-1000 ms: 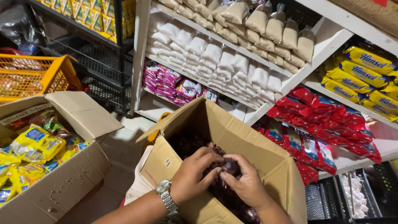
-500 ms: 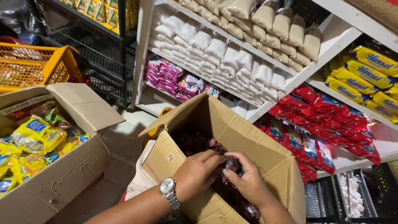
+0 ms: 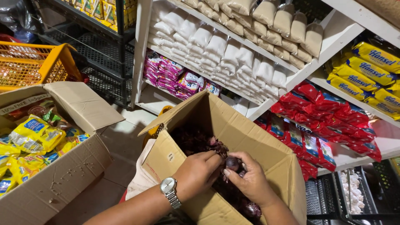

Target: Sorting and cleaning red onions from a box in a storage area.

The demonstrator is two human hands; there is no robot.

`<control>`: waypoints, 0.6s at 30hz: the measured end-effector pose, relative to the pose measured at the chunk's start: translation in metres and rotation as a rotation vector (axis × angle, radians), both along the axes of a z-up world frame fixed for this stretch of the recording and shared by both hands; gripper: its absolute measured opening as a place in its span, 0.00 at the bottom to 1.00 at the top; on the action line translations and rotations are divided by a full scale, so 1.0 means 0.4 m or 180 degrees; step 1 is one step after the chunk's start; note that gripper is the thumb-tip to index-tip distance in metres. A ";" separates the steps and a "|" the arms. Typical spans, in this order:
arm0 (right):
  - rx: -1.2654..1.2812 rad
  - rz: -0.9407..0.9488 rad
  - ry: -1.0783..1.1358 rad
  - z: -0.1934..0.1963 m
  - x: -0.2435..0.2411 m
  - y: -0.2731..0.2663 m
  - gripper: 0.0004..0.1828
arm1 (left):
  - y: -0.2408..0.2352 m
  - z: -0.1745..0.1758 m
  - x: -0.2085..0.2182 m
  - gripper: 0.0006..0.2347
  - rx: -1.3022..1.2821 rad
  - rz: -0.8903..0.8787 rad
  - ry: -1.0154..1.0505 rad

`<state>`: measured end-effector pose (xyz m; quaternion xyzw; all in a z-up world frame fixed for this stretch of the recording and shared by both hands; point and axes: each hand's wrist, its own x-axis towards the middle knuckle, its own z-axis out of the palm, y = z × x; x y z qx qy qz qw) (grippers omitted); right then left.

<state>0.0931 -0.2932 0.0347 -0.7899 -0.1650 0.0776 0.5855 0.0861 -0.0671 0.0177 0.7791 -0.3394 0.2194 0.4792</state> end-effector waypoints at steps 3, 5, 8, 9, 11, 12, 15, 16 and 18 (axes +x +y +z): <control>-0.0145 0.0042 -0.0171 0.012 -0.002 0.007 0.21 | -0.003 -0.001 -0.001 0.10 -0.0036 0.0047 -0.0058; -0.0240 0.0103 -0.0296 0.017 -0.001 0.005 0.21 | -0.003 0.000 -0.005 0.10 -0.0037 0.0065 -0.0044; -0.0487 0.0187 -0.0476 0.029 0.005 0.003 0.21 | -0.006 -0.001 -0.003 0.10 -0.0004 0.0098 -0.0024; -0.0635 0.0209 -0.0521 0.033 0.007 0.004 0.21 | -0.007 -0.001 -0.002 0.10 0.0033 0.0112 -0.0007; -0.0553 0.0205 -0.0326 0.025 0.004 -0.007 0.21 | -0.008 -0.003 -0.005 0.10 0.0067 0.0096 0.0077; -0.0468 0.0208 -0.0148 0.023 0.006 -0.011 0.21 | -0.007 -0.002 -0.004 0.10 0.0104 0.0090 0.0144; 0.0085 0.0236 0.0499 0.022 0.003 -0.033 0.22 | 0.005 -0.002 0.005 0.10 0.0094 0.0107 0.0346; 0.0086 0.0231 0.0495 0.024 0.005 -0.035 0.22 | 0.005 -0.004 0.008 0.10 0.0095 0.0102 0.0342; 0.0405 0.0242 0.0821 0.027 0.007 -0.041 0.25 | 0.004 -0.007 0.012 0.11 0.0113 0.0164 0.0407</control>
